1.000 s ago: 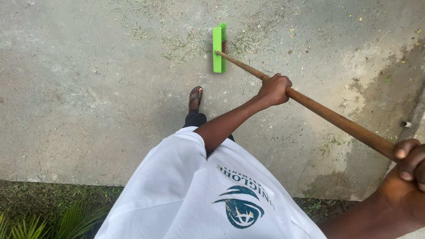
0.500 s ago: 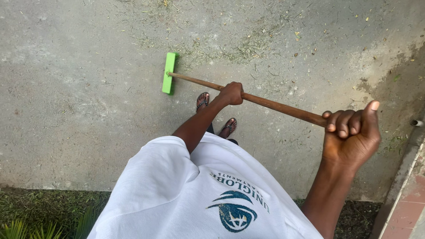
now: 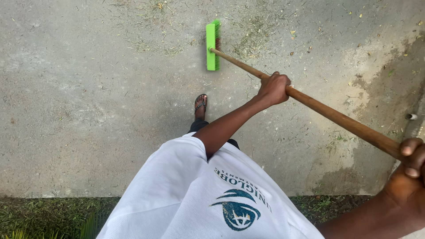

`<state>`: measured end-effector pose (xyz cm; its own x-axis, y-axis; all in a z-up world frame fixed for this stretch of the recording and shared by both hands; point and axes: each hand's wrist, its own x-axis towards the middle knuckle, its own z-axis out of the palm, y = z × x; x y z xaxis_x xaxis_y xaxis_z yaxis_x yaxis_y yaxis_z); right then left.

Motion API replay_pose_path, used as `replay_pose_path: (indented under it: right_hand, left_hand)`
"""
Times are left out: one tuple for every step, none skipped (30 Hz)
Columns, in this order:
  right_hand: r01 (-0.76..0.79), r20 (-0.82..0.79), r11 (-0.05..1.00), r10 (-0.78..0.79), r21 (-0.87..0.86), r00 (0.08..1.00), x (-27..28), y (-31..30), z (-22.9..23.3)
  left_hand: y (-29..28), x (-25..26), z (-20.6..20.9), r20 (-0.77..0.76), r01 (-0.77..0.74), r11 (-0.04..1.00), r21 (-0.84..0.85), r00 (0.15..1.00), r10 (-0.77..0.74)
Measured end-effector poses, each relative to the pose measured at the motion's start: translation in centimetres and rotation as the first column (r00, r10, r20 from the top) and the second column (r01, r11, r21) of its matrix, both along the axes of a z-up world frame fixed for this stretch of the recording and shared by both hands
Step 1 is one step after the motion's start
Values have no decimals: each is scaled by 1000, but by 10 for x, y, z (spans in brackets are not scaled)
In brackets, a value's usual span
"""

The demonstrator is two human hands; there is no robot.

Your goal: The person sweeps a concrete walkway with a long-handled broom.

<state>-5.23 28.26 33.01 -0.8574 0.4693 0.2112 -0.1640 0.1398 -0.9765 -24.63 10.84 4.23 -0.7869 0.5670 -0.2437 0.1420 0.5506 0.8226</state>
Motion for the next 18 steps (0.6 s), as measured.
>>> replay_pose_path:
  right_hand:
    - [8, -3, 996, -8, -94, 1000, -3, 1, 0]
    - [36, 4, 968, -36, -249, 999, -10, -8, -8]
    - [92, 44, 939, -82, -331, 996, -18, -22, -18]
    - [152, 83, 899, -129, -410, 988, -27, -39, -29]
    - [233, 140, 879, -191, -416, 972, -36, -54, -37]
    - [232, 137, 881, -191, -413, 972, -42, -66, -38]
    - [244, 173, 868, -186, -432, 967, -47, -76, -40]
    - [258, 208, 854, -180, -452, 961, -53, -82, -38]
    - [261, 209, 853, -183, -451, 961, -54, -84, -30]
    - [326, 213, 872, -263, -364, 941, -54, -85, -18]
    - [386, 208, 880, -338, -277, 918, -56, -86, -6]
    - [386, 207, 879, -337, -280, 918, -55, -91, 8]
    - [341, 163, 921, -313, -190, 936, -53, -97, 22]
    - [317, 142, 938, -298, -142, 944, -54, -104, 33]
    - [296, 123, 951, -284, -93, 951, -54, -111, 44]
    - [224, 99, 973, -229, 51, 969, -53, -119, 48]
    - [188, 86, 974, -200, 124, 976, -55, -124, 49]
    - [155, 72, 968, -172, 196, 983, -55, -126, 49]
  left_hand:
    - [-14, 10, -8, 52, -2, 998, -60, 999, 5]
    - [-30, 18, -19, 80, -13, 992, -128, 997, 24]
    - [-48, 28, -30, 122, -43, 984, -175, 990, 65]
    - [-66, 37, -40, 113, -54, 981, -187, 991, 76]
    - [-85, 41, -51, 207, 5, 969, -248, 977, 48]
    - [-96, 43, -58, 301, 69, 951, -301, 953, 26]
    - [-95, 42, -61, 298, 70, 951, -301, 954, 24]
    - [-93, 41, -63, 338, 106, 946, -305, 941, 3]
    - [-93, 43, -64, 381, 145, 941, -307, 924, -18]
    - [-83, 42, -64, 375, 175, 945, -278, 925, -61]
    - [-65, 38, -62, 365, 201, 947, -252, 926, -99]
    - [-48, 35, -58, 333, 205, 959, -195, 934, -132]
    - [-31, 31, -54, 300, 211, 968, -138, 940, -162]
    - [-13, 24, -50, 285, 229, 967, -109, 939, -190]
    - [5, 17, -45, 271, 248, 966, -76, 937, -220]
    - [19, 11, -41, 180, 234, 972, -15, 957, -228]
    - [29, 4, -37, 81, 226, 973, 48, 970, -229]
    - [38, 1, -31, 14, 167, 978, 123, 985, -170]
